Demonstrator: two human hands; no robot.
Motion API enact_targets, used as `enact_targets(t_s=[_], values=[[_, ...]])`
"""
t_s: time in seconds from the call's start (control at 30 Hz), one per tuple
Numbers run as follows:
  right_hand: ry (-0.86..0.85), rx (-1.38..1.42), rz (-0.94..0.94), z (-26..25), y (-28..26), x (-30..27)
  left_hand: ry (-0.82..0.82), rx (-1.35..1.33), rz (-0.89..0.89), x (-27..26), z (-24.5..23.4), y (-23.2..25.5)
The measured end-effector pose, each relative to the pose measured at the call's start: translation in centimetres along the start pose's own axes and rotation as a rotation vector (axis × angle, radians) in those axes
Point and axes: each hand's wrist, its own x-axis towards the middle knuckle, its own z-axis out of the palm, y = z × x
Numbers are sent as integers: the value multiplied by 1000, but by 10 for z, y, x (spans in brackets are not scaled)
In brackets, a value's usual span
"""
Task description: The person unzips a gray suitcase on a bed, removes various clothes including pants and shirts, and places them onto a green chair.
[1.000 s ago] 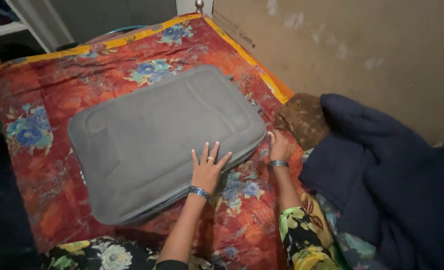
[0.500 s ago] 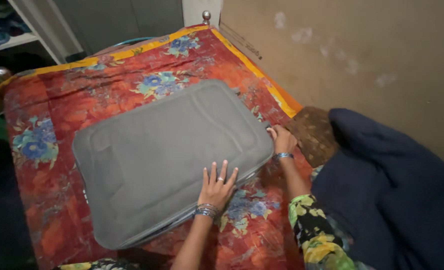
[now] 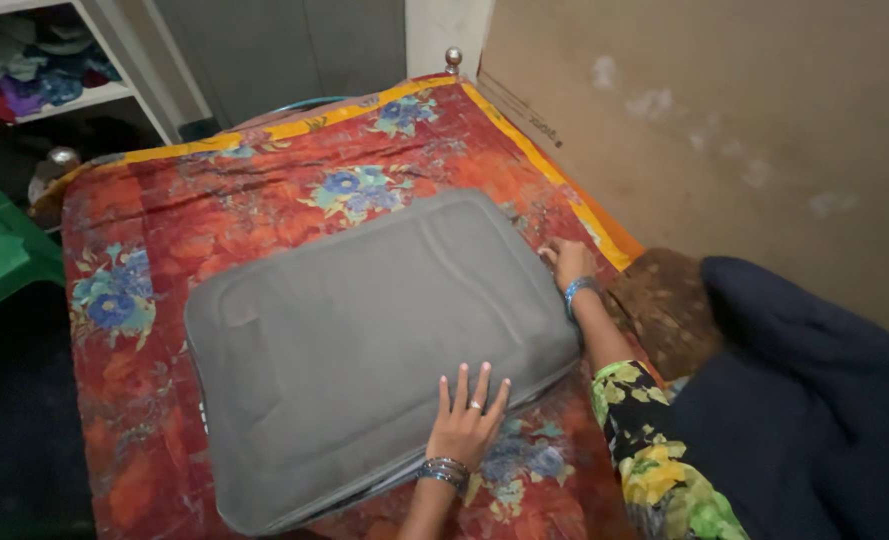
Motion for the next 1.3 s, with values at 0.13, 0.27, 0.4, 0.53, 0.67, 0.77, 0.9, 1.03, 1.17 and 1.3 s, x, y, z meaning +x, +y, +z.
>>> enact_targets(t_s=[0.13, 0.27, 0.4, 0.53, 0.67, 0.77, 0.9, 1.03, 1.17, 1.3], values=[[6, -30, 72, 27, -4, 26, -5, 37, 14, 0, 2, 0], [81, 66, -19, 48, -4, 47, -30, 28, -29, 0, -4, 2], [73, 296, -59, 62, -9, 69, -33, -38, -174, 4, -11, 0], [97, 267, -58, 74, -23, 89, 5, -10, -218, 8, -13, -1], [171, 307, -40, 83, -38, 103, -53, -89, -318, 20, -19, -5], [145, 367, -3, 84, -46, 116, -272, -141, -529, 44, -23, -34], [235, 222, -123, 87, -49, 122, -418, -51, -598, 66, -22, -112], [239, 154, -119, 93, -52, 138, -576, 42, -550, 89, -28, -188], [116, 76, 44, 105, -54, 151, -589, 52, -517, 104, -33, -208], [66, 95, 176, 118, -60, 167, -596, 29, -519, 104, -35, -206]])
